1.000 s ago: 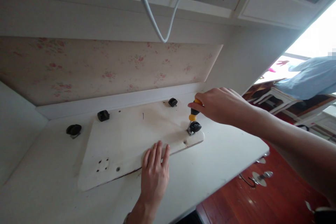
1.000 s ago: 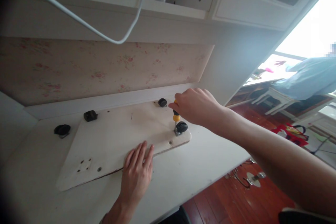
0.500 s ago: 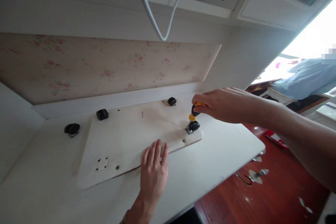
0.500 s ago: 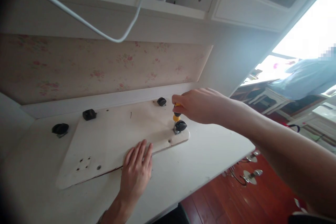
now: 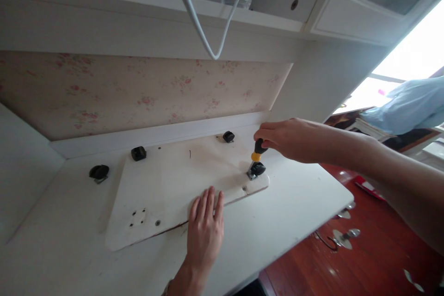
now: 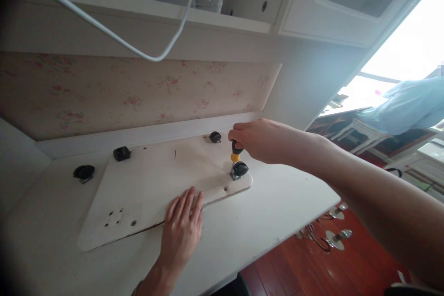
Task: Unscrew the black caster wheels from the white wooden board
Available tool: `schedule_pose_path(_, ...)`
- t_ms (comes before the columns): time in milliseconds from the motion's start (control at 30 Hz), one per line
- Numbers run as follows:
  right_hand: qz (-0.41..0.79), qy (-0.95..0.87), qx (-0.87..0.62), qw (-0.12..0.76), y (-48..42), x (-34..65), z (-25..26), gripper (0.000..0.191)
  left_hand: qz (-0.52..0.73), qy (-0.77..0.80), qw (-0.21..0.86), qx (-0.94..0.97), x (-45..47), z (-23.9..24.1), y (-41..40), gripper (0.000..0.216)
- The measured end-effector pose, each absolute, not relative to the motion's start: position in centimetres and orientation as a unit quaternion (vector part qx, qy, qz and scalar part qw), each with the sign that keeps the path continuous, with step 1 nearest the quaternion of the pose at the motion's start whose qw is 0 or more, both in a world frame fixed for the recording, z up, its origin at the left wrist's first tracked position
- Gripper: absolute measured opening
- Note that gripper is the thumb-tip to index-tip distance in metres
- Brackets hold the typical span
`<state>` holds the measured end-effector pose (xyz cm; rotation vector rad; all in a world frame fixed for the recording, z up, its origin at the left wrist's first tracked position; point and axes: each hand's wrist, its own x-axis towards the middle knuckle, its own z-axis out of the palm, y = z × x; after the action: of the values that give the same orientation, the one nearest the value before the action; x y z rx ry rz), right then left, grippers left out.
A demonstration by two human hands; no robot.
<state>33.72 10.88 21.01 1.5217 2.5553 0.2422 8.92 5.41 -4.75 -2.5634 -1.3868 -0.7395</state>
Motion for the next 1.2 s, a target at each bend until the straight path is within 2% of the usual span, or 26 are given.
schedule_pose_path(100, 0.096, 0.815, 0.565, 0.079, 10.9, 33.2, 21.3, 0.022, -0.245, -0.46, 0.066, -0.851, 8.9, -4.7, 5.4, 0.05)
schedule_pose_path(200, 0.13, 0.772, 0.615, 0.091, 11.0, 32.7, 21.1, 0.045, -0.245, -0.461, 0.064, -0.85, 9.0, -4.7, 5.4, 0.05)
schedule_pose_path(300, 0.148, 0.748, 0.639, 0.097, 11.0, 32.5, 20.6, 0.054, -0.25, -0.46, 0.066, -0.849, 9.0, -4.8, 5.4, 0.051)
schedule_pose_path(367, 0.144, 0.755, 0.633, 0.094, 11.1, 32.6, 20.3, 0.05, -0.252, -0.459, 0.068, -0.849, 9.0, -4.8, 5.4, 0.052)
schedule_pose_path(533, 0.096, 0.856, 0.505, 0.048, 11.1, 33.6, 20.4, 0.024, -0.249, -0.461, 0.068, -0.849, 8.9, -4.8, 5.4, 0.05)
schedule_pose_path(700, 0.057, 0.866, 0.495, 0.053, 10.8, 33.6, 20.9, 0.028, -0.25, -0.459, 0.064, -0.85, 9.0, -4.8, 5.4, 0.051)
schedule_pose_path(767, 0.063, 0.849, 0.523, 0.051, 11.0, 33.3, 20.6, 0.027, -0.249, -0.46, 0.063, -0.85, 9.0, -4.9, 5.4, 0.051)
schedule_pose_path(900, 0.099, 0.807, 0.58, 0.048, 11.7, 33.2, 19.7, 0.037, -0.247, -0.46, 0.064, -0.85, 9.0, -4.9, 5.5, 0.052)
schedule_pose_path(1000, 0.096, 0.814, 0.571, 0.048, 11.9, 33.3, 19.7, 0.03, -0.248, -0.459, 0.066, -0.85, 9.0, -4.9, 5.4, 0.05)
schedule_pose_path(1100, 0.043, 0.836, 0.545, 0.052, 11.5, 33.1, 20.7, 0.023, -0.25, -0.461, 0.07, -0.849, 9.0, -4.9, 5.4, 0.05)
schedule_pose_path(1200, -0.032, 0.857, 0.51, 0.061, 11.0, 32.8, 21.5, 0.024, -0.246, -0.463, 0.07, -0.849, 9.0, -5.0, 5.5, 0.051)
